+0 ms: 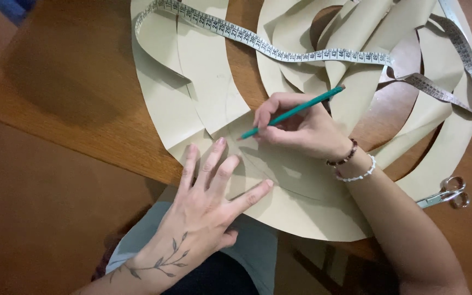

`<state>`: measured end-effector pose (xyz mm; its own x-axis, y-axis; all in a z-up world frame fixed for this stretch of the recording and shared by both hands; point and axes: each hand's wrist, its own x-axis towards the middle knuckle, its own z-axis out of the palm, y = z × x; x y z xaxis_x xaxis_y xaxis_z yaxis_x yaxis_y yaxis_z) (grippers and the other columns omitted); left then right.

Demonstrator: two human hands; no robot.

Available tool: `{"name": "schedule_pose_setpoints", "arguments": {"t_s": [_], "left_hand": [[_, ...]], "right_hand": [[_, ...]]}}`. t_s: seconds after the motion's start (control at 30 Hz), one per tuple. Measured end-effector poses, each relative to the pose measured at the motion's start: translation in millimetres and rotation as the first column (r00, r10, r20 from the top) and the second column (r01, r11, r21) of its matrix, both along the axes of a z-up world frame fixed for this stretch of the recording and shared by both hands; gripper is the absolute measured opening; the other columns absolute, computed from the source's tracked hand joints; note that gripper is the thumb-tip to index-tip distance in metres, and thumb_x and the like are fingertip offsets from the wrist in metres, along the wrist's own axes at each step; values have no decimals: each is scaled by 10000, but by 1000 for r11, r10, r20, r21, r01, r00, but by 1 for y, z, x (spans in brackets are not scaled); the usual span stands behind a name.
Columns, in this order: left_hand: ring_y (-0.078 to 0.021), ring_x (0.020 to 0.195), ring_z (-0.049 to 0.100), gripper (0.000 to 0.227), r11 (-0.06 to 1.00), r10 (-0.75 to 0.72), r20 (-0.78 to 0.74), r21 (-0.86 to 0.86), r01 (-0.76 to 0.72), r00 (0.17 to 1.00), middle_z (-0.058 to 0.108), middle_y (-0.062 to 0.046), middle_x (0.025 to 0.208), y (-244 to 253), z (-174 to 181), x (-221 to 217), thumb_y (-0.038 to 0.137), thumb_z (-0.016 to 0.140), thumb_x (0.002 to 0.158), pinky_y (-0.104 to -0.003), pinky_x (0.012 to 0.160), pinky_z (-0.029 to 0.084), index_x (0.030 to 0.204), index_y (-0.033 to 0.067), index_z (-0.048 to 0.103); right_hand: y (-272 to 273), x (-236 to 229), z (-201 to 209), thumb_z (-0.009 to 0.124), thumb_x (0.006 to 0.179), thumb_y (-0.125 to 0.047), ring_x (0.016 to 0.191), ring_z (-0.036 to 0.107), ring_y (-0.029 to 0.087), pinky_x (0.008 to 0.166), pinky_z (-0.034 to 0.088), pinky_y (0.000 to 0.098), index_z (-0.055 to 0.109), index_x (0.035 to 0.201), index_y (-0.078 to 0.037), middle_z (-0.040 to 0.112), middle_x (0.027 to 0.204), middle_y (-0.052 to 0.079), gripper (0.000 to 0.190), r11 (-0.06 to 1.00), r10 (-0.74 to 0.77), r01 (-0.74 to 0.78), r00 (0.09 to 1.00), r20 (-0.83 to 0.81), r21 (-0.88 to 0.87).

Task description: Measuring the length of a spiral-cut paper pattern using a flexible measuring tape and marking points with a pencil

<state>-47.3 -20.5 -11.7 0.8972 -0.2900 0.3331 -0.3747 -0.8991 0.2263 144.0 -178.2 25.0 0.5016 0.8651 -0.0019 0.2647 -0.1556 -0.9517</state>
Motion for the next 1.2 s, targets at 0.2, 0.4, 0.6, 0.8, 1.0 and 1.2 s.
{"name": "schedule_pose_setpoints", "arguments": {"t_s": [0.2,0.4,0.6,0.8,1.0,1.2], "left_hand": [[-477,1431,272,1241,1000,-3,-8,-5,3,1000,353,-226,1366,0,-1,0,489,952,281,-746,1110,271,1433,349,511],[-470,1430,275,1273,1000,8,-10,1,-8,1000,346,-201,1361,-1,-2,0,525,960,263,-749,1105,285,1436,361,495],[-479,1443,253,1239,1000,-2,-18,-27,1,1000,336,-218,1402,0,-3,-1,455,944,294,-749,1115,265,1446,356,497],[-478,1424,284,1241,1000,-3,-13,-12,3,1000,359,-199,1349,-2,-3,-1,480,952,274,-753,1106,277,1426,351,509],[-479,1412,296,1209,999,-6,-17,-37,6,1000,355,-196,1340,-1,-1,-1,416,939,283,-756,1100,281,1416,341,525],[-472,1423,274,1302,1000,-12,-20,-17,11,1000,341,-192,1358,0,-5,0,502,969,225,-767,1093,274,1431,356,503]], "right_hand": [[5,2,1,648,835,-13,722,647,103,637,546,188,636,813,-72,664,779,24,64,999,34,-34,998,46,-6],[7,1,-3,653,874,-4,792,685,129,691,579,198,647,853,-62,680,864,46,62,1000,17,-18,998,62,13],[9,1,-5,666,852,-35,745,614,102,652,498,197,647,826,-78,669,818,28,54,1000,1,-1,996,86,2],[11,-2,-3,654,856,0,758,657,96,660,541,189,659,835,-75,687,828,22,78,998,-55,54,996,75,13],[15,-3,-7,638,864,18,797,689,129,726,577,207,654,854,-62,683,863,46,82,991,-124,122,992,35,47],[20,-1,-10,630,880,18,815,688,126,766,585,220,637,877,-71,685,880,33,89,980,-187,185,982,11,65]]}}
